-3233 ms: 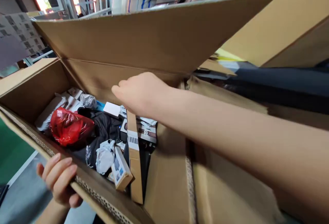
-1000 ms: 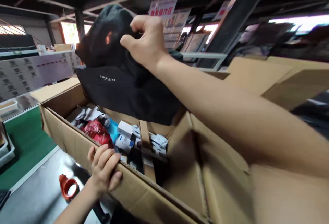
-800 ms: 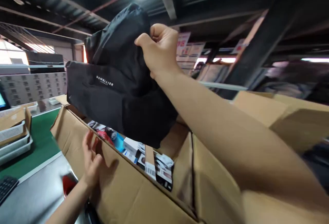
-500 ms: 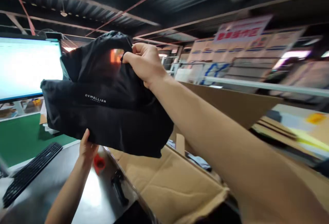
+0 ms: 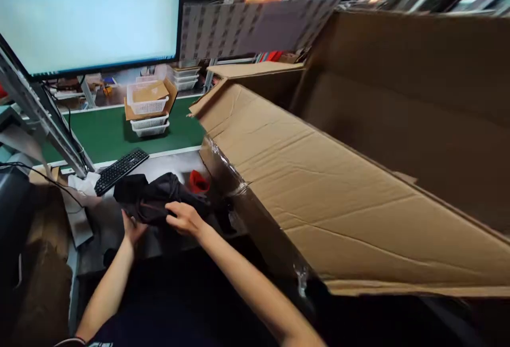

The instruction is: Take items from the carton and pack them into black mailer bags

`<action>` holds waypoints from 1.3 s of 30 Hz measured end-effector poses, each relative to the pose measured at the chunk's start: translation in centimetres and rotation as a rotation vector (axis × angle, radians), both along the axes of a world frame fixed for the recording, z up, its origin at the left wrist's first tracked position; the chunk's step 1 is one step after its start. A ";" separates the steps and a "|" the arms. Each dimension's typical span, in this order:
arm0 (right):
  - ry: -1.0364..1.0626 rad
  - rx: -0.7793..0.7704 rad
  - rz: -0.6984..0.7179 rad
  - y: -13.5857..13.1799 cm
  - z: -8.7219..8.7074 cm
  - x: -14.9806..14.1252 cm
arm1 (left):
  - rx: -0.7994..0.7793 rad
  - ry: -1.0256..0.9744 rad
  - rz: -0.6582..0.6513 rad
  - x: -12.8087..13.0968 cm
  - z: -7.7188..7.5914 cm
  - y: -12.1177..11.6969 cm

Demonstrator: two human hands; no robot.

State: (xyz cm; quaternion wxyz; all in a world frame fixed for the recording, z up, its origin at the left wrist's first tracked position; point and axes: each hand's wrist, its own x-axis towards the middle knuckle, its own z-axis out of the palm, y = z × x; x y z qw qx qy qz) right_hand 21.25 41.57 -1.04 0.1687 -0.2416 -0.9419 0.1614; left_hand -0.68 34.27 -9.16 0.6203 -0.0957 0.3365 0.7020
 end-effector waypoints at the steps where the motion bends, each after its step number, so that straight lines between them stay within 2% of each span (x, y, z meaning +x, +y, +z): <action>1: -0.085 -0.095 0.028 -2.1 -3.6 1.2 | -0.056 0.054 -0.017 -0.6 -0.9 -1.5; 3: -0.175 -0.222 0.040 -6.0 -9.8 3.7 | -0.159 0.142 -0.119 -0.7 -2.5 -4.7; 5: -0.220 -0.280 0.027 -8.9 -14.4 5.8 | -0.265 0.245 -0.247 0.4 -4.0 -7.7; 7: -0.241 -0.310 0.008 -10.4 -17.4 6.9 | -0.413 0.409 -0.319 2.4 -5.3 -9.3; 10: -0.265 -0.349 -0.059 -9.3 -19.2 6.8 | -0.615 0.616 -0.360 5.0 -6.7 -8.3; 12: -0.289 -0.354 -0.150 -6.9 -19.0 6.5 | -0.691 0.694 -0.387 5.9 -7.2 -6.1; 14: -0.298 -0.347 -0.246 -4.1 -18.0 6.5 | -0.745 0.792 -0.426 5.8 -7.1 -4.4; 17: -0.234 -0.335 -0.366 -0.9 -16.1 7.2 | -0.773 0.942 -0.506 4.6 -5.4 -3.9; 19: -0.151 -0.329 -0.460 0.3 -15.1 7.6 | -0.743 1.233 -0.525 3.6 -3.7 -4.1; 21: -0.077 -0.325 -0.514 0.9 -14.6 7.1 | -0.662 1.686 -0.468 2.8 -2.1 -3.3; 23: -0.027 -0.347 -0.495 1.3 -14.4 5.5 | -0.575 2.076 -0.411 2.2 -1.0 -1.0; 24: -0.018 -0.373 -0.479 1.6 -14.3 4.5 | -0.571 2.165 -0.437 2.0 -0.7 0.5; 26: -0.060 -0.450 -0.471 2.4 -14.1 2.2 | -0.646 2.171 -0.640 1.7 -0.4 3.6; 28: -0.199 -0.518 -0.496 3.4 -13.7 0.4 | -0.734 2.055 -0.870 1.3 -0.1 5.8; 29: -0.270 -0.532 -0.513 4.0 -13.5 -0.2 | -0.755 2.008 -0.938 1.0 0.2 6.4; 31: -0.310 -0.525 -0.539 5.1 -12.8 -0.9 | -0.722 2.012 -0.915 0.4 1.3 7.0; 33: -0.208 -0.493 -0.519 5.8 -12.0 -1.2 | -0.616 2.090 -0.764 -0.4 3.0 7.1; 35: -0.108 -0.477 -0.414 6.2 -11.3 -1.6 | -0.489 2.161 -0.625 -1.0 4.9 7.1; 36: -0.095 -0.484 -0.342 6.3 -10.9 -1.9 | -0.439 2.190 -0.599 -1.1 5.8 7.1; 39: -0.155 -0.539 -0.209 7.4 -10.2 -2.9 | -0.393 2.268 -0.694 -1.4 7.6 6.9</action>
